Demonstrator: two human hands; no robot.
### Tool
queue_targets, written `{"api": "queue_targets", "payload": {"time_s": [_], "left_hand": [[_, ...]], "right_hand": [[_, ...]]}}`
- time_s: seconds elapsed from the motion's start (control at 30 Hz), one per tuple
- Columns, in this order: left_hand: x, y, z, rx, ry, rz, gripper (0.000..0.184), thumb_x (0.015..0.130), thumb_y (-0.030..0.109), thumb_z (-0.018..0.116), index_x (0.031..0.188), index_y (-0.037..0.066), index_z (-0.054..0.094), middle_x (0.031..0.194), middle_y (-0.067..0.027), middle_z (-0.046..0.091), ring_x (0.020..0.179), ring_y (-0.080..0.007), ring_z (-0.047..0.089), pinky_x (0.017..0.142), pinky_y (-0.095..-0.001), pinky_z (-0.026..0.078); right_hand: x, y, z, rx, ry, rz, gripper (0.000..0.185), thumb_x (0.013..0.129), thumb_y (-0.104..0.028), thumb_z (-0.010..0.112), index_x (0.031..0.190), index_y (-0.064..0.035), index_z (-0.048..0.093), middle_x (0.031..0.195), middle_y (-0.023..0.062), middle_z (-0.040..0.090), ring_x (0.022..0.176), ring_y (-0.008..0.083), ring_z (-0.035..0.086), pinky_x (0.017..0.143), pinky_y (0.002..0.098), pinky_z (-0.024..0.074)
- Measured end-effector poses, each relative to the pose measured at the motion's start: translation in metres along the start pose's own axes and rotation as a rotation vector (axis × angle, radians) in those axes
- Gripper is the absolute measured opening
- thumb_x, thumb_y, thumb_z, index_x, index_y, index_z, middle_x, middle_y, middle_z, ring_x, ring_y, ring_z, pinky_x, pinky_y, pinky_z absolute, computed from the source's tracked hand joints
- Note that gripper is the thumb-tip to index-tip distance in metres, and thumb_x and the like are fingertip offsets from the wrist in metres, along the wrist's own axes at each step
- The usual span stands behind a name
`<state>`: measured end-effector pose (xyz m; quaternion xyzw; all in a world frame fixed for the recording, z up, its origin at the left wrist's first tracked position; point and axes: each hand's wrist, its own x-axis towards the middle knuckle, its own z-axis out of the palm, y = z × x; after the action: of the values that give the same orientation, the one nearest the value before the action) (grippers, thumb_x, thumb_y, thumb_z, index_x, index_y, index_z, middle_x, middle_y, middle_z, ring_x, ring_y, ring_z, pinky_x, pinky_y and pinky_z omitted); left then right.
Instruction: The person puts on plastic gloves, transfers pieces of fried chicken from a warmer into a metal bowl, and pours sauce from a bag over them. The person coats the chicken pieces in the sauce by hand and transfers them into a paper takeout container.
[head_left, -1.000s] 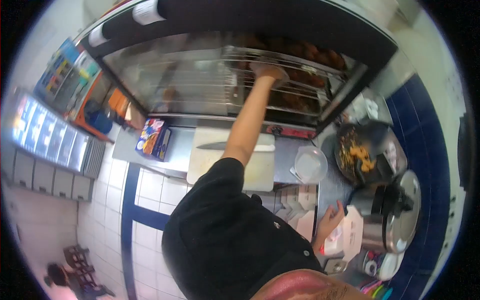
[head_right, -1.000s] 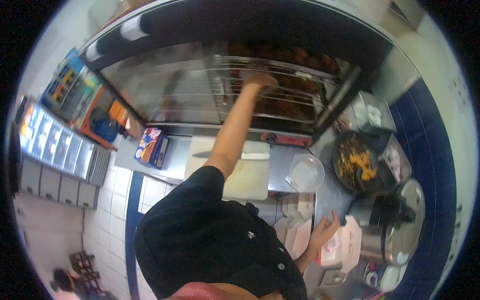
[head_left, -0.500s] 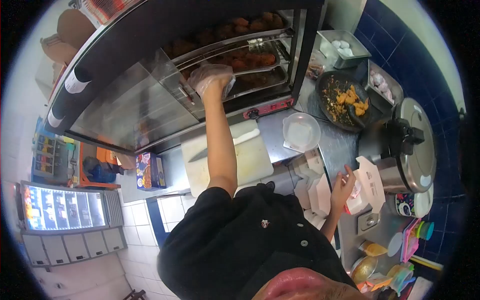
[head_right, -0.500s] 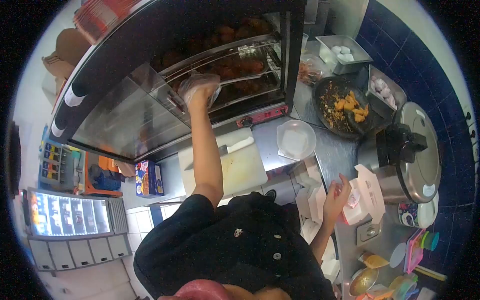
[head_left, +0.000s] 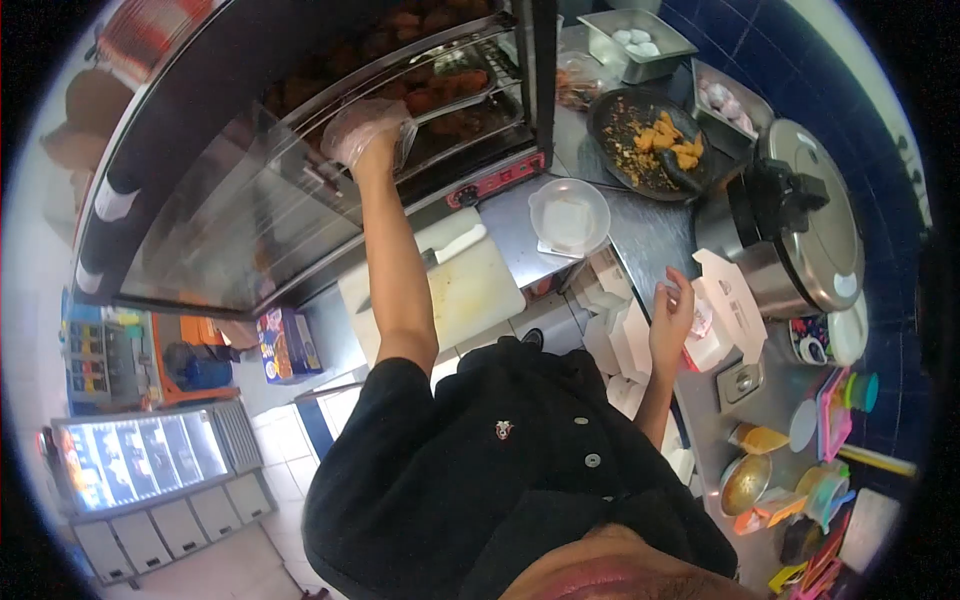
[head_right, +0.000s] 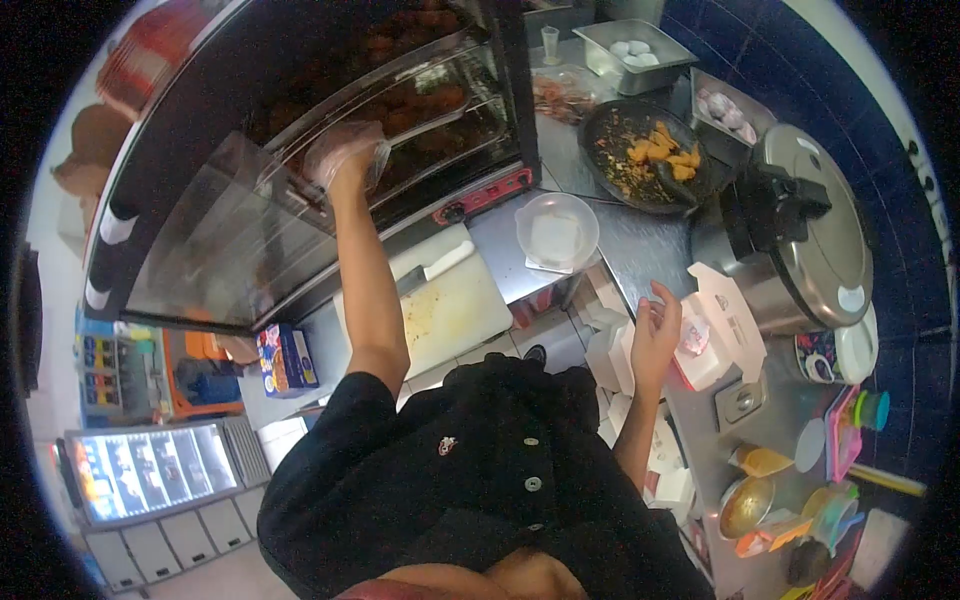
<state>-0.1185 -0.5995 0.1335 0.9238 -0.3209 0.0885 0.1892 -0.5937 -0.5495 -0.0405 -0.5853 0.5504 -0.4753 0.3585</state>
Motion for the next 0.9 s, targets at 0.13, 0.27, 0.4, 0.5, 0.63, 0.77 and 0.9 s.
{"api": "queue_targets", "payload": {"time_s": [0.13,0.27,0.4,0.5,0.63,0.77,0.9], "left_hand": [[-0.030,0.001,-0.002,0.036,0.158,-0.046,0.049,0.076,0.049,0.067,0.091,0.004,0.079,0.096,-0.0207,0.075,0.088,-0.0368,0.074,0.078,-0.0446,0.057],[-0.034,-0.023,0.042,0.019,0.519,0.228,0.060,0.085,0.061,0.072,0.079,0.001,0.068,0.073,-0.0196,0.067,0.065,-0.0361,0.065,0.059,-0.0500,0.050],[-0.060,-0.018,0.041,-0.154,0.445,0.308,0.057,0.083,0.051,0.076,0.093,-0.005,0.065,0.080,-0.0221,0.070,0.074,-0.0392,0.070,0.067,-0.0499,0.056],[-0.085,-0.020,0.045,-0.322,0.507,0.480,0.053,0.082,0.039,0.077,0.105,-0.008,0.064,0.084,-0.0225,0.072,0.079,-0.0397,0.073,0.071,-0.0470,0.060],[-0.150,0.007,0.072,-1.080,-0.203,0.409,0.063,0.084,0.024,0.073,0.139,0.003,0.051,0.123,-0.0191,0.065,0.115,-0.0309,0.063,0.102,-0.0472,0.048],[-0.245,0.084,0.133,-1.476,-1.219,0.159,0.075,0.086,0.034,0.066,0.152,0.007,0.042,0.138,-0.0136,0.059,0.129,-0.0297,0.056,0.107,-0.0455,0.044],[-0.333,0.183,0.169,-1.457,-1.890,-0.002,0.059,0.093,0.042,0.058,0.140,0.006,0.052,0.125,-0.0109,0.069,0.104,-0.0243,0.067,0.093,-0.0413,0.052]], "right_hand": [[-0.005,0.008,-0.013,0.007,0.072,0.011,0.033,0.101,-0.010,0.062,0.133,-0.0042,0.059,0.131,0.0080,0.061,0.105,0.0184,0.063,0.092,0.0341,0.0515],[-0.008,0.022,-0.027,0.045,0.129,0.027,0.034,0.098,-0.008,0.065,0.132,-0.0064,0.060,0.128,0.0088,0.062,0.108,0.0198,0.063,0.092,0.0356,0.0530],[-0.021,0.018,-0.042,-0.009,0.221,0.044,0.033,0.096,-0.010,0.067,0.128,-0.0069,0.063,0.122,0.0118,0.063,0.101,0.0200,0.064,0.087,0.0330,0.0538],[-0.030,0.033,-0.050,0.036,0.291,0.116,0.031,0.096,-0.010,0.066,0.127,-0.0059,0.063,0.119,0.0094,0.065,0.094,0.0196,0.067,0.086,0.0328,0.0536],[-0.059,0.062,-0.068,0.112,0.400,0.276,0.030,0.098,-0.014,0.065,0.127,-0.0055,0.063,0.115,0.0095,0.066,0.094,0.0164,0.065,0.084,0.0313,0.0533],[-0.074,0.062,-0.087,0.195,0.498,0.415,0.034,0.101,-0.018,0.062,0.132,-0.0057,0.061,0.112,0.0111,0.066,0.091,0.0158,0.065,0.081,0.0301,0.0536],[-0.093,0.048,-0.104,0.233,0.607,0.418,0.035,0.104,-0.021,0.058,0.135,-0.0045,0.057,0.118,0.0082,0.064,0.095,0.0147,0.063,0.083,0.0297,0.0531]]}}
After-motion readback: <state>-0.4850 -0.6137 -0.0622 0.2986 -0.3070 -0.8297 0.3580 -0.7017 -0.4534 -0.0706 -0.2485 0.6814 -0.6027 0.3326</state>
